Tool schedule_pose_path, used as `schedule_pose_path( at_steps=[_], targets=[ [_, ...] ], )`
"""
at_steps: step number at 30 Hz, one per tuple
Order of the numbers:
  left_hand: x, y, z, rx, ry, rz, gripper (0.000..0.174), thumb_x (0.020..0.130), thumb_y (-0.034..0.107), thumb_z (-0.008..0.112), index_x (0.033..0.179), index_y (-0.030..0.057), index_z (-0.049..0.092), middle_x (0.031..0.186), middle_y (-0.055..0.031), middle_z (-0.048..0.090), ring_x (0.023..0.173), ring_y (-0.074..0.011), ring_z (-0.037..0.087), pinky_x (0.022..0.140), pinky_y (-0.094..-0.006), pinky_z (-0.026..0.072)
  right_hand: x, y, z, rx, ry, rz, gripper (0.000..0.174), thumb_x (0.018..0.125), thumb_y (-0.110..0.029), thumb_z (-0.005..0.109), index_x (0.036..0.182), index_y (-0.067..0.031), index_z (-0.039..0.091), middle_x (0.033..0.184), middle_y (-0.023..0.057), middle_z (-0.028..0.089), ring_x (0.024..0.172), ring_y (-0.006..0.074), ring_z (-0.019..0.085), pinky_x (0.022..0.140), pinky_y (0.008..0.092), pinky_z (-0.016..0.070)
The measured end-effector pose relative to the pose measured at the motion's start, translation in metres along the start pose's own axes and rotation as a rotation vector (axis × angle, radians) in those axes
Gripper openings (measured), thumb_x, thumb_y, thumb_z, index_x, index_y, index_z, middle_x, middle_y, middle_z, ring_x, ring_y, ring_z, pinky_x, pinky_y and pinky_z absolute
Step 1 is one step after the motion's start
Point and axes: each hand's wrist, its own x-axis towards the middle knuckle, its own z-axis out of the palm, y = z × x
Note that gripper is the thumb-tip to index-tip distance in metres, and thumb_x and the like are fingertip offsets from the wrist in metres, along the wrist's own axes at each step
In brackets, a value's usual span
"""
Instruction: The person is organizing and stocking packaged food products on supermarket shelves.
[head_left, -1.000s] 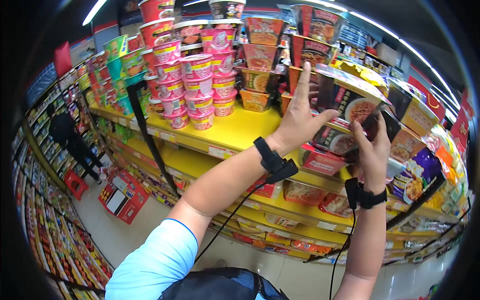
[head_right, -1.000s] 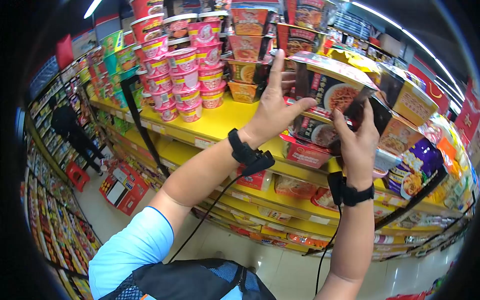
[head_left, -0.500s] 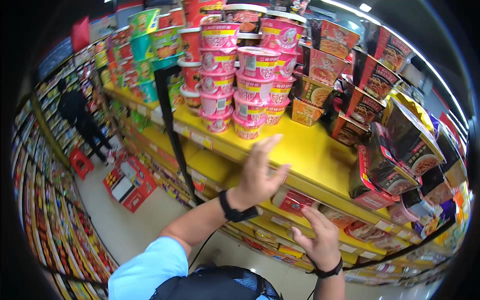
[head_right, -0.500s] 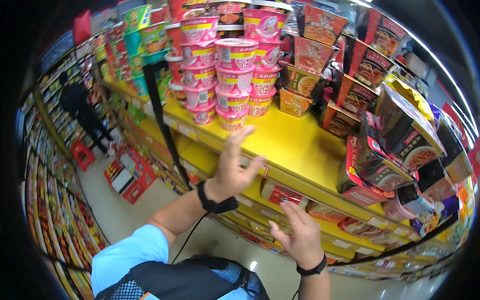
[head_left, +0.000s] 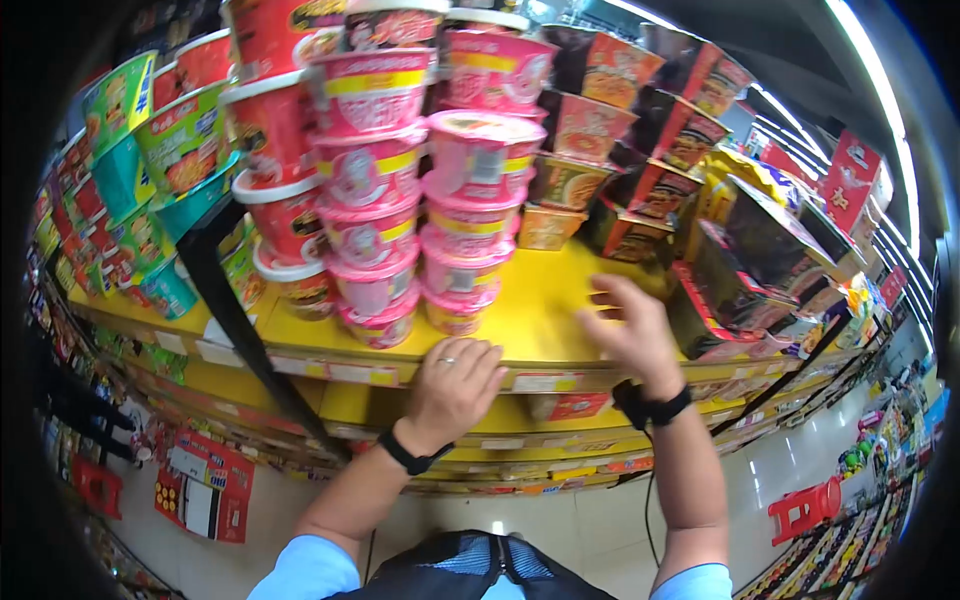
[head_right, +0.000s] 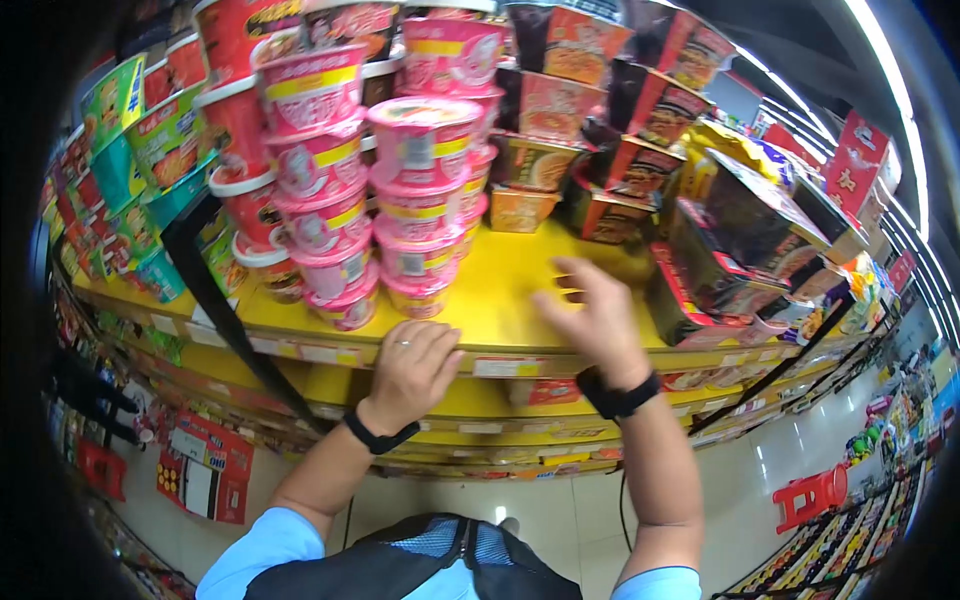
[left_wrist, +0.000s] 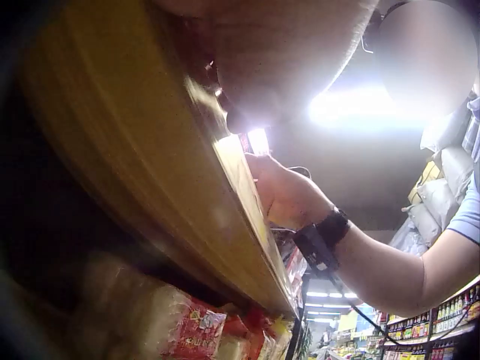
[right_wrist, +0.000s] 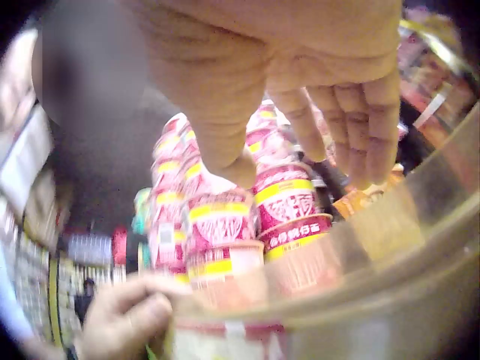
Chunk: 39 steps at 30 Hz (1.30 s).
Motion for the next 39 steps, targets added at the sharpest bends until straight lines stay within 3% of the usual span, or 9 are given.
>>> schedule_pose_path(
  at_steps=[4,7,10,16,20,24,30,35,39],
  targets=[
    [-0.004,-0.004,0.006,0.024,0.055,0.009,0.027,0.090,0.014,0.075,0.114,0.0039,0.072,0.113,-0.0117,0.070,0.110,-0.0309,0.066,0.103,-0.0470,0.0484,0.037,-0.011,-0.012,0.282,0.178,0.022,0.052,0.096,-0.016,0.077,0.139,0.0029,0.057,0.123,0.0144,0.070,0.108,0.0185,0.070,0.094,0.0325,0.0571],
    [-0.004,-0.004,0.008,0.042,0.047,0.015,0.028,0.090,0.014,0.075,0.115,0.0044,0.072,0.115,-0.0115,0.070,0.111,-0.0308,0.066,0.104,-0.0468,0.0484,0.072,-0.102,-0.005,0.201,0.247,-0.266,0.083,0.084,-0.029,0.089,0.150,0.0003,0.048,0.141,0.0215,0.061,0.125,0.0280,0.063,0.102,0.0402,0.0535],
    [-0.006,-0.005,0.006,0.049,0.020,0.034,0.028,0.090,0.014,0.075,0.116,0.0046,0.072,0.116,-0.0113,0.071,0.111,-0.0307,0.066,0.104,-0.0467,0.0483,0.110,-0.143,0.021,-0.114,0.341,-0.546,0.106,0.071,-0.050,0.094,0.147,0.0056,0.046,0.132,0.0253,0.062,0.123,0.0389,0.062,0.105,0.0434,0.0506],
    [-0.006,-0.007,0.003,0.020,0.009,0.058,0.031,0.089,0.015,0.076,0.118,0.0048,0.071,0.116,-0.0113,0.070,0.111,-0.0310,0.065,0.104,-0.0471,0.0481,0.123,-0.135,0.046,-0.001,0.397,-0.413,0.052,0.078,-0.029,0.090,0.116,-0.0028,0.067,0.109,0.0125,0.068,0.098,0.0223,0.070,0.085,0.0349,0.0575],
    [-0.004,-0.006,-0.002,0.000,-0.006,0.045,0.033,0.088,0.016,0.076,0.119,0.0042,0.071,0.117,-0.0114,0.070,0.111,-0.0311,0.065,0.104,-0.0468,0.0478,0.081,-0.094,-0.013,0.064,0.469,-0.319,0.047,0.083,-0.019,0.087,0.122,-0.0017,0.066,0.115,0.0093,0.069,0.105,0.0186,0.068,0.093,0.0321,0.0543],
    [0.003,-0.002,-0.020,-0.187,0.048,0.013,0.037,0.089,0.011,0.076,0.123,0.0002,0.069,0.123,-0.0173,0.068,0.114,-0.0350,0.065,0.101,-0.0471,0.0499,0.013,0.025,-0.033,-0.201,0.340,-0.055,0.049,0.079,-0.019,0.088,0.120,0.0000,0.068,0.120,0.0153,0.069,0.111,0.0276,0.069,0.096,0.0375,0.0541],
    [0.113,0.006,-0.079,0.077,0.298,0.239,0.041,0.091,0.011,0.076,0.127,-0.0040,0.065,0.123,-0.0235,0.066,0.116,-0.0406,0.063,0.101,-0.0485,0.0507,-0.034,0.057,-0.035,-0.290,0.332,-0.032,0.054,0.080,-0.026,0.086,0.125,-0.0039,0.067,0.128,0.0174,0.064,0.116,0.0358,0.065,0.099,0.0419,0.0528],
    [0.181,0.007,-0.075,0.497,0.082,0.155,0.041,0.096,0.027,0.074,0.125,-0.0009,0.066,0.127,-0.0223,0.067,0.118,-0.0387,0.065,0.100,-0.0430,0.0522,-0.044,0.057,-0.037,-0.224,0.288,-0.063,0.055,0.079,-0.025,0.085,0.126,-0.0039,0.064,0.135,0.0176,0.061,0.118,0.0369,0.064,0.098,0.0430,0.0541],
    [0.200,0.009,-0.074,0.756,-0.428,-0.094,0.052,0.097,0.042,0.070,0.120,-0.0018,0.058,0.112,-0.0254,0.068,0.103,-0.0440,0.069,0.087,-0.0504,0.0567,-0.047,0.067,-0.035,-0.173,0.311,-0.162,0.066,0.077,-0.017,0.086,0.136,-0.0053,0.057,0.142,0.0212,0.056,0.123,0.0410,0.061,0.102,0.0454,0.0525]
  ],
)
